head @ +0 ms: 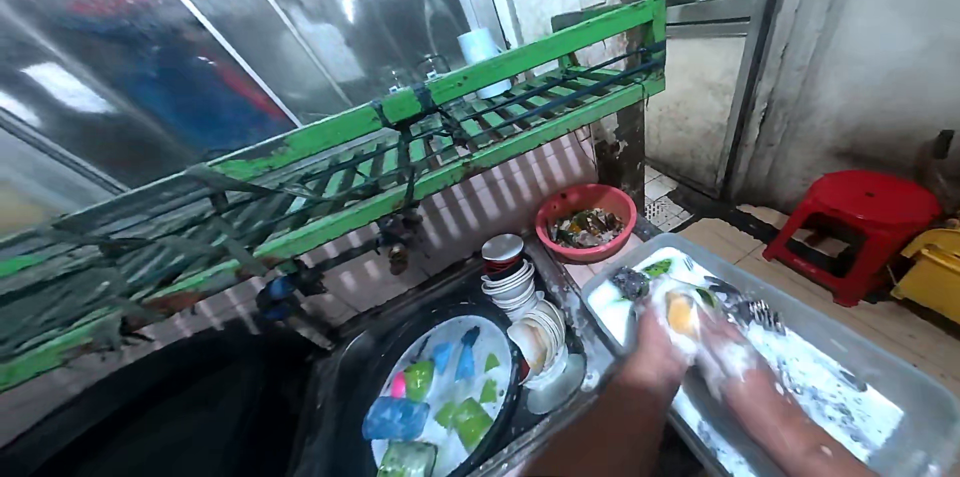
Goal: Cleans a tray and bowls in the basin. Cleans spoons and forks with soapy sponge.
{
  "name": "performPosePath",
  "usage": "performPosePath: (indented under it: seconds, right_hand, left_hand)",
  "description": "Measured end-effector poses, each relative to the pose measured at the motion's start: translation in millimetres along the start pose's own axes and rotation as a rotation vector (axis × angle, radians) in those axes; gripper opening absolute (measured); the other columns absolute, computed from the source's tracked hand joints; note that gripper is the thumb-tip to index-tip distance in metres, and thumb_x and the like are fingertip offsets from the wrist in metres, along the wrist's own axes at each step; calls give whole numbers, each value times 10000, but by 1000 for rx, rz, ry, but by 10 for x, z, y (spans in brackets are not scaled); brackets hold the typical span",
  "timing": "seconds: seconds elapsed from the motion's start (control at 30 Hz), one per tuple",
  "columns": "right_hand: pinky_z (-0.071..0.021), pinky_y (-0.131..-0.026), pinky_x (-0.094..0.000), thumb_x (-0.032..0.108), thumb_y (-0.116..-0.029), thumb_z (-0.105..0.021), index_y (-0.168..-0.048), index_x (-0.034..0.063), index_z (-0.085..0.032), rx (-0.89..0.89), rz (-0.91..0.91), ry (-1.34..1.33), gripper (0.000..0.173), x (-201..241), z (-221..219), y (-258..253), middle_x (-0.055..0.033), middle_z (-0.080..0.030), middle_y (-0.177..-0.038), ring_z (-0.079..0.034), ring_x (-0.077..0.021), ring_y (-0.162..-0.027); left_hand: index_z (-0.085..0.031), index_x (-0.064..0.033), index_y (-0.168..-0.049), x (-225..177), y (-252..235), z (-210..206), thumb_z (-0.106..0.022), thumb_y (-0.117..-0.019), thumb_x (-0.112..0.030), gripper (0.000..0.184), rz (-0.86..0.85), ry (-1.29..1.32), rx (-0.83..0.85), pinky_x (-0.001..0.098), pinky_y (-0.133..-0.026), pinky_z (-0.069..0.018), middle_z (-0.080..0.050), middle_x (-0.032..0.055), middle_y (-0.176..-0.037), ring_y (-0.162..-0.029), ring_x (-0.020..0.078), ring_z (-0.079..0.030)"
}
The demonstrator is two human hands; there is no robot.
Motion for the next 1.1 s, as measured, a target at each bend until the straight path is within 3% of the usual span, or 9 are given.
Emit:
performPosePath:
  seconds: [0.27, 0.37, 0.5, 0.63, 0.73, 0.83, 0.93, 1.03, 1.1]
  right_hand:
    - [-410, -1127, -616, 158, -1025, -506, -1253, 4, -706, 81, 250, 158, 339, 22, -179, -205, -173, -690, -1303, -630, -341, -1272]
    - [-363, -1156, -642, 68, -975, -552, -1129, -26, -728, 165, 261, 346, 252, 42, -267, -210, -201, -731, -1160, -678, -379, -1171]
    - [-345, -1199, -506, 122, -992, -590, -1239, -106, -656, 364, -133, 87, 342, -243, -288, -321, -278, -695, -1186, -643, -386, -1209]
    - [-544, -761, -356, 86, -1037, -467, -1146, -38, -606, -13, -742, -729, 216, -247, -91, -225, -118, -631, -976, -626, -165, -864]
    - [-389, -1141, -525, 68, -1029, -506, -1303, -177, -561, 226, -472, -87, 373, -134, -184, -283, -354, -582, -1329, -545, -434, -1311]
    - [-256, -1218, -608, 211, -982, -585, -1312, -37, -648, 140, 10, 349, 418, -269, -368, -217, -250, -656, -1307, -569, -405, -1316]
    - [-355, -1196, -434, 191, -988, -605, -1360, -44, -602, 126, -231, -19, 440, -448, -316, -265, -213, -643, -1340, -578, -292, -1314]
    - [-544, -940, -383, 101, -1037, -494, -1287, -53, -562, 8, -636, -594, 301, -464, -208, -180, -173, -650, -1160, -640, -207, -1076]
    - [-421, -1123, -464, 140, -1004, -581, -1337, -105, -561, 141, -555, -295, 414, -362, -210, -213, -271, -632, -1284, -594, -331, -1250]
  left_hand:
    - [-524, -66, -1304, -185, -111, 165, -371, -1125, -317, 345, 74, 166, -167, 347, -752, -542, -604, 103, -1019, -869, 183, -611]
    - [-389, -45, -1495, -219, -70, 95, -480, -1098, -217, 443, -55, -73, -98, 363, -954, -530, -589, 164, -1312, -1131, 204, -605]
    - [-301, -104, -1550, -8, -76, 30, -594, -1052, -246, 595, 4, -25, -165, 434, -945, -547, -551, 184, -1394, -1177, 259, -610]
    - [-407, -103, -1510, -18, -77, 68, -380, -1115, -385, 486, 61, 66, -85, 418, -946, -528, -578, 147, -1357, -1148, 229, -606]
    - [-367, -39, -1542, -8, -100, 47, -337, -1130, -258, 467, -8, -34, 32, 380, -1081, -443, -485, 167, -1492, -1303, 213, -517]
    - [-408, -24, -1492, -37, -60, -37, -578, -1052, -190, 500, -54, -116, -101, 394, -1068, -482, -552, 185, -1426, -1279, 231, -559]
    - [-358, -81, -1520, 64, -74, -76, -632, -1031, -209, 575, 10, 52, -181, 441, -1003, -535, -556, 181, -1404, -1227, 263, -598]
    - [-344, -126, -1547, 174, -78, -112, -480, -1094, -281, 498, 86, 121, -35, 416, -1017, -503, -528, 130, -1443, -1249, 223, -565]
    - [-444, -65, -1480, 137, -61, -112, -436, -1107, -262, 422, 72, 51, -2, 386, -1027, -490, -564, 127, -1397, -1227, 200, -570]
Point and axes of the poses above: each hand's wrist, its own y-axis away from the middle knuckle, its own z-axis out of the back of the hand, x = y × z, the point moved 10 cm from there along -y, towards the middle knuckle
